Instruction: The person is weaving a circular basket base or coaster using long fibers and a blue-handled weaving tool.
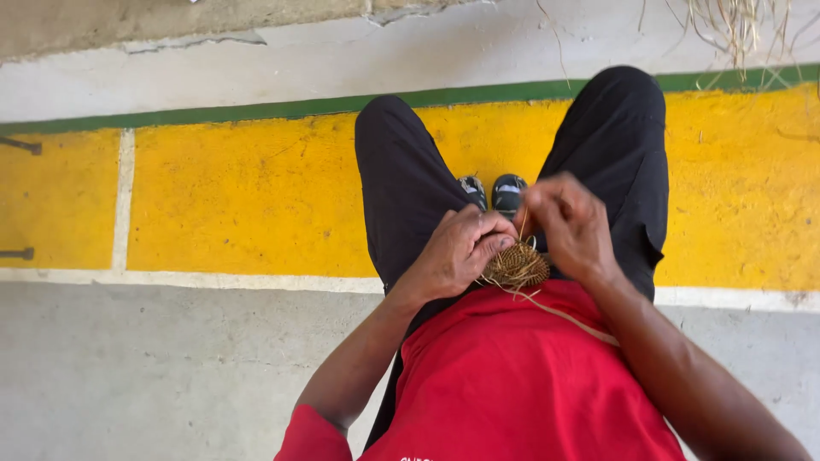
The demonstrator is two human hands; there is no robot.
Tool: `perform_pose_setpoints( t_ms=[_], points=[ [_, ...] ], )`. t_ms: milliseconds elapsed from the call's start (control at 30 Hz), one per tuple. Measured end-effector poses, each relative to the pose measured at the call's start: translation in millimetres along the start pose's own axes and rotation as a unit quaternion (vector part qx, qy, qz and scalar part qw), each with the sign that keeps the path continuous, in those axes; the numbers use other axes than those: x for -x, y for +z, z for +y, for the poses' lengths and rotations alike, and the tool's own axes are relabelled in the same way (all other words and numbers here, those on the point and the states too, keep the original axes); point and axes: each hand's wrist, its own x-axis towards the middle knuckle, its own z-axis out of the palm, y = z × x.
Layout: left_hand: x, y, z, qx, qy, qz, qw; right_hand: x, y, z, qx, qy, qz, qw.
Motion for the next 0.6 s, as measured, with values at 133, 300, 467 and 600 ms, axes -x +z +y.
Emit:
perform_pose_setpoints(
  t_ms=[133, 300, 467, 600],
  points=[
    [-5.5, 2.7, 1.9, -0.001, -0.007, -0.036, 0.999, -43.4, 6.8, -10.6, -0.115, 0.033, 0.101, 0.988],
    [-10.3, 1.8, 1.7, 0.020, -0.068, -0.029, 0.997, -53.7, 23.7, -4.4, -0.066, -0.124, 0.116, 0.983],
    [-10.1, -2.0, -4.1, 0.038, -0.058, -0.032, 0.997, -44.9, -28.2, -50.7, 0.053, -0.118, 0.061, 0.990],
    [-11.9, -3.2, -18.3, 0.030, -0.010, -0.043, 0.999, -12.7, -54.4, -70.7, -0.033, -0.031, 0.012, 0.999]
  ],
)
